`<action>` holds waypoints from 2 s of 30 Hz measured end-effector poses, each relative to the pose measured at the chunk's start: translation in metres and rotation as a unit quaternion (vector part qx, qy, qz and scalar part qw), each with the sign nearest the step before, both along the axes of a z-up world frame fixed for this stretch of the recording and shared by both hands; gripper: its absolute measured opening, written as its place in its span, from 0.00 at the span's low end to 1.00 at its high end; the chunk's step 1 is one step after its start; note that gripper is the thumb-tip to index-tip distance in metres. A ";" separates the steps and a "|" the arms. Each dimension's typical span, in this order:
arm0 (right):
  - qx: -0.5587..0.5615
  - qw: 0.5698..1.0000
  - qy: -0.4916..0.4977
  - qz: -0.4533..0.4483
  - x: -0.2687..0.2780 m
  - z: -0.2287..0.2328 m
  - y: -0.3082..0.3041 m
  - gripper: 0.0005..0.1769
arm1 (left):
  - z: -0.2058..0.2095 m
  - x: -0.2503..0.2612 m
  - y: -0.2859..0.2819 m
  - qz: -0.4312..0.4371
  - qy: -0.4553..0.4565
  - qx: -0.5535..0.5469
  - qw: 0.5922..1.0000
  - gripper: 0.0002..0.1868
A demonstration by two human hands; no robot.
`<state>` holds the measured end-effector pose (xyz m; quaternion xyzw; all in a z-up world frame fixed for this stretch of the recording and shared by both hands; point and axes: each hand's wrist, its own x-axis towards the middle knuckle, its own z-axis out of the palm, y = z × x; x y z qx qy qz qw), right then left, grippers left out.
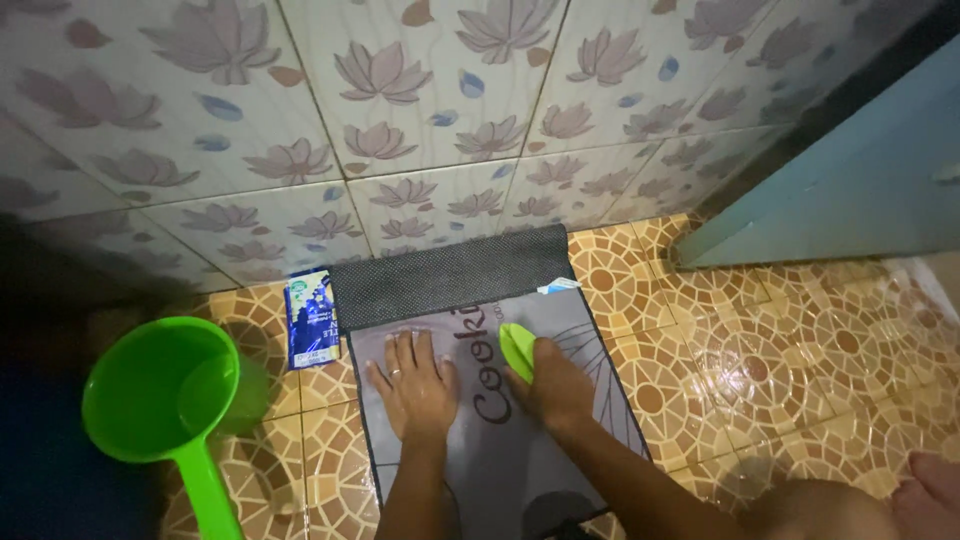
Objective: Scrubbing a floor mat with a brush and soapy water.
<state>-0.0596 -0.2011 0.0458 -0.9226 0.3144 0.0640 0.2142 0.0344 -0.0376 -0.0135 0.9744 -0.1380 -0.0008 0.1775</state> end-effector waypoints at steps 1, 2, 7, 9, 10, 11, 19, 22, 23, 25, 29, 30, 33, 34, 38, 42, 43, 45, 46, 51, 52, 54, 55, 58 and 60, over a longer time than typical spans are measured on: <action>0.000 1.000 0.002 -0.009 0.000 0.003 0.000 0.29 | -0.004 0.000 0.000 -0.010 0.009 0.004 1.000 0.31; 0.002 1.000 0.004 -0.015 0.002 0.005 0.002 0.29 | -0.007 0.001 0.003 -0.018 0.017 0.009 1.000 0.31; 0.001 1.000 -0.020 0.006 0.000 -0.005 -0.002 0.29 | 0.004 0.006 0.018 -0.056 0.053 0.034 0.996 0.35; 0.002 1.000 -0.015 0.016 -0.002 -0.015 -0.007 0.29 | -0.003 -0.002 0.021 -0.070 0.077 0.045 0.994 0.36; -0.006 1.000 -0.016 0.021 -0.004 -0.022 -0.009 0.30 | -0.012 -0.010 0.023 -0.073 0.052 0.044 0.995 0.36; -0.014 0.999 -0.017 0.025 -0.006 -0.029 -0.010 0.31 | -0.021 -0.017 0.024 -0.076 0.028 0.043 0.996 0.36; -0.027 0.998 -0.039 0.049 -0.012 -0.027 -0.015 0.32 | -0.003 -0.031 0.021 -0.041 0.003 0.057 0.998 0.35; -0.011 0.998 -0.053 0.042 -0.005 -0.027 -0.019 0.32 | -0.002 -0.027 0.020 -0.037 -0.020 0.039 0.998 0.35; 0.001 0.999 -0.044 0.032 -0.009 -0.029 -0.019 0.32 | -0.003 -0.030 0.021 -0.038 -0.028 0.027 0.999 0.35; 0.006 0.999 -0.035 0.027 -0.003 -0.022 -0.021 0.33 | 0.000 -0.027 0.016 -0.037 -0.036 0.019 0.999 0.34; 0.095 0.994 -0.029 0.042 -0.002 0.023 0.005 0.40 | -0.003 -0.032 0.020 -0.030 -0.046 0.008 0.998 0.32; 0.094 0.994 -0.031 0.045 0.000 0.014 0.015 0.40 | -0.007 -0.030 0.021 -0.027 -0.048 0.007 0.998 0.32; 0.116 0.962 -0.180 0.172 0.000 -0.010 0.036 0.45 | -0.017 -0.028 0.024 -0.030 -0.054 0.008 0.998 0.34; 0.086 0.949 -0.212 0.216 0.001 -0.015 0.035 0.45 | -0.020 -0.027 0.024 -0.030 -0.056 0.007 0.998 0.35; -0.018 0.955 -0.144 0.257 -0.001 -0.043 -0.009 0.44 | -0.021 -0.029 0.024 -0.026 -0.073 -0.009 0.997 0.32; -0.163 0.964 -0.051 0.203 -0.013 -0.063 -0.123 0.34 | -0.022 -0.030 0.023 -0.021 -0.089 -0.020 0.996 0.31; -0.109 0.985 0.019 0.130 -0.010 -0.028 -0.131 0.38 | -0.021 -0.026 0.022 -0.016 -0.092 -0.014 0.996 0.30; -0.055 0.993 0.095 0.049 -0.017 0.001 -0.140 0.43 | -0.017 -0.030 0.023 -0.014 -0.089 -0.010 0.996 0.30; -0.083 0.986 0.144 0.035 -0.018 -0.002 -0.145 0.46 | -0.014 -0.029 0.022 -0.015 -0.083 -0.007 0.996 0.30; -0.140 0.967 -0.148 0.155 -0.012 -0.057 -0.084 0.41 | -0.016 -0.022 0.019 -0.019 -0.070 -0.003 0.997 0.31; -0.111 0.951 -0.199 0.207 -0.008 -0.051 -0.051 0.38 | -0.019 -0.021 0.021 -0.025 -0.072 -0.006 0.997 0.31; -0.078 0.930 -0.248 0.258 -0.001 -0.021 0.000 0.35 | -0.021 -0.022 0.023 -0.029 -0.074 -0.007 0.997 0.31; -0.023 0.959 -0.102 0.262 0.003 0.003 0.018 0.38 | -0.020 -0.023 0.024 -0.029 -0.071 -0.006 0.997 0.31; 0.022 0.966 -0.004 0.256 0.007 -0.024 0.002 0.44 | -0.015 -0.020 0.020 -0.022 -0.067 -0.010 0.997 0.30; 0.018 0.966 -0.050 0.254 0.003 -0.044 -0.033 0.46 | -0.012 -0.022 0.023 -0.016 -0.059 -0.010 0.998 0.30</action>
